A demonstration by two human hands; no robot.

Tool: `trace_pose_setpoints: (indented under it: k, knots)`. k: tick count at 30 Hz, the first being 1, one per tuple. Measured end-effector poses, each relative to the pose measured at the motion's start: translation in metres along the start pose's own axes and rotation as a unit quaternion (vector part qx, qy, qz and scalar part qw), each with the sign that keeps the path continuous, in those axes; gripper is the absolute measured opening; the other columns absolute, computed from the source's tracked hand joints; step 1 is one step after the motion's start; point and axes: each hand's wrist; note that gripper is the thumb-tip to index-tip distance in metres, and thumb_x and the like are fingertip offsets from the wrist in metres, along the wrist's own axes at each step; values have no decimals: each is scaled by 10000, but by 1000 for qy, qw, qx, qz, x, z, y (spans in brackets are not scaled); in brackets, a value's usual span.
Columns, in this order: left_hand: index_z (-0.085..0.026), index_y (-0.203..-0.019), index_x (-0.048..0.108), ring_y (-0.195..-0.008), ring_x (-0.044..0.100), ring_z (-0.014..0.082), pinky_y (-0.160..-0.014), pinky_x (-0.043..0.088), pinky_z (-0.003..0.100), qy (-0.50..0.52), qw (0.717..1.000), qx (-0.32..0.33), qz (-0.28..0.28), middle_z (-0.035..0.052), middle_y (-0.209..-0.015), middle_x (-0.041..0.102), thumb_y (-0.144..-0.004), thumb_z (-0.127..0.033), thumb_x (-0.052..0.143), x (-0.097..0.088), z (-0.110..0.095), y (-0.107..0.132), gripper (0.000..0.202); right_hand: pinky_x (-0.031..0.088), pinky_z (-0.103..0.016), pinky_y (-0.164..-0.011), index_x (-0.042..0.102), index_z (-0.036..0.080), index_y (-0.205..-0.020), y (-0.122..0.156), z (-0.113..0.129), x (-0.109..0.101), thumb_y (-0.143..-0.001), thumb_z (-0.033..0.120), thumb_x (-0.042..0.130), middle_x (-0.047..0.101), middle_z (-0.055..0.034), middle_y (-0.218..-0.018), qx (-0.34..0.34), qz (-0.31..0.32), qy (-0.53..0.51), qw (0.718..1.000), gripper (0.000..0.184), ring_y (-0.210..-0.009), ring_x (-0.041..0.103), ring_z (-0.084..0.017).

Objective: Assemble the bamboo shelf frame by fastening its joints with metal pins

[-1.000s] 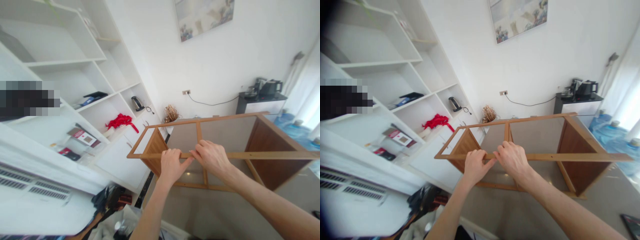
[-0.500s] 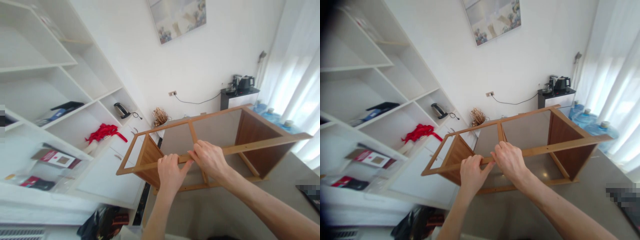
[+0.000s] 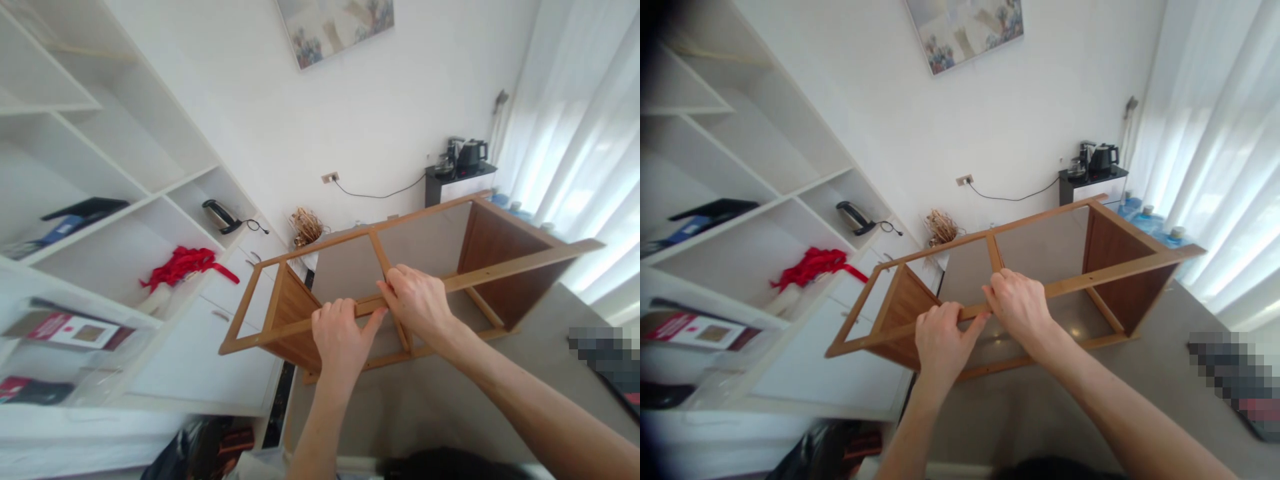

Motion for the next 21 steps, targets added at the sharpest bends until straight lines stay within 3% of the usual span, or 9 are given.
trace_pose_setpoints:
  k: [7, 12, 15, 21]
  knots:
    - [-193, -695, 540, -757, 521, 237, -688, 288, 361, 20, 1000, 0, -11, 67, -720, 611, -824, -662, 380, -2, -1, 1, 513, 259, -232, -565, 556, 166, -668, -6, -26, -21, -887, 199, 413, 528, 1, -708, -154, 108, -87, 978, 264, -607, 448, -92]
    - [-194, -696, 535, -757, 521, 234, -680, 288, 356, 21, 1000, -2, -2, 68, -732, 610, -830, -661, 368, -5, -1, 2, 514, 245, -246, -555, 550, 157, -646, -1, -25, -14, -890, 191, 400, 497, -6, -687, -132, 50, -64, 988, 288, -599, 423, -98]
    - [-195, -704, 535, -755, 521, 231, -686, 294, 356, 10, 1000, -1, 5, 65, -729, 607, -829, -663, 367, -7, -1, 3, 512, 244, -255, -560, 564, 157, -672, 5, -22, -11, -892, 175, 399, 501, -19, -697, -154, 22, -39, 987, 275, -637, 431, -115]
    - [-191, -709, 550, -761, 530, 238, -687, 301, 356, -6, 1000, -2, 26, 72, -740, 617, -821, -672, 371, -8, -3, -1, 526, 286, -246, -584, 599, 154, -723, -11, -10, -45, -896, 149, 378, 538, -43, -751, -277, 27, -69, 958, 280, -676, 440, -125]
Point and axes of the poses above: each hand's wrist, its own y-axis away from the middle knuckle, its own x-axis out of the palm, z = x × y
